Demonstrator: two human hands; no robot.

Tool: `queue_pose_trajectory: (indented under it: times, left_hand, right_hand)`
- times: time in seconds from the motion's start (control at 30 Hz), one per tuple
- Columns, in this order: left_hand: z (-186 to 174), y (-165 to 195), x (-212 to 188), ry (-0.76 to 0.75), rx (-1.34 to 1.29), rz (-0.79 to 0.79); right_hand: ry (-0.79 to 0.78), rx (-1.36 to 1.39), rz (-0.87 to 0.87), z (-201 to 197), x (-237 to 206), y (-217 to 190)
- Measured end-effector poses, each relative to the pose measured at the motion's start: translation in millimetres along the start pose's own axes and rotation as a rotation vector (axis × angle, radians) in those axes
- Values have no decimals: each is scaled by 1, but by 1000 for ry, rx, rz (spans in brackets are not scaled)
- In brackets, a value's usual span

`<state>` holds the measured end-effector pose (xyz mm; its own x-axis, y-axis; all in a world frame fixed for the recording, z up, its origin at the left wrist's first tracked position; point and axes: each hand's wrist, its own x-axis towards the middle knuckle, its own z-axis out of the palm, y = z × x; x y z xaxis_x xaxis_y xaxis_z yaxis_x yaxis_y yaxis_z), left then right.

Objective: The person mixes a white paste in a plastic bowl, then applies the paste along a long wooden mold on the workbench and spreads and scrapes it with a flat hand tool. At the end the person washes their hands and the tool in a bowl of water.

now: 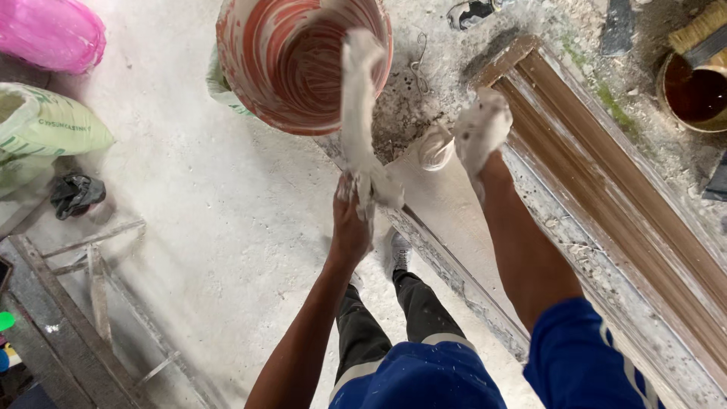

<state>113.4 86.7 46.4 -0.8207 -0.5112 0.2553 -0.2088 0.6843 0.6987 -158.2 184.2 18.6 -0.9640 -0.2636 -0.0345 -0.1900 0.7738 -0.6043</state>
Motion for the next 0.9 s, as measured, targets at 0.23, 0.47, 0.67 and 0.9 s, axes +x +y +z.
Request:
queue_pose_trajectory:
  times: [0.23, 0.47, 0.67, 0.9]
  left_hand:
    - [86, 32, 57, 255, -207, -170]
    - [96, 72, 46, 170, -853, -632]
    - [61, 88, 66, 76, -1432, -785]
    - [22, 109, 112, -129, -886, -698]
  right_hand:
    - [-322, 856, -42, -69, -100, -11]
    - [-206, 1291, 192, -46, -101, -42]
    - [-536, 1279, 116, -87, -81, -7]
    - [-1146, 1029, 102, -146, -99, 45]
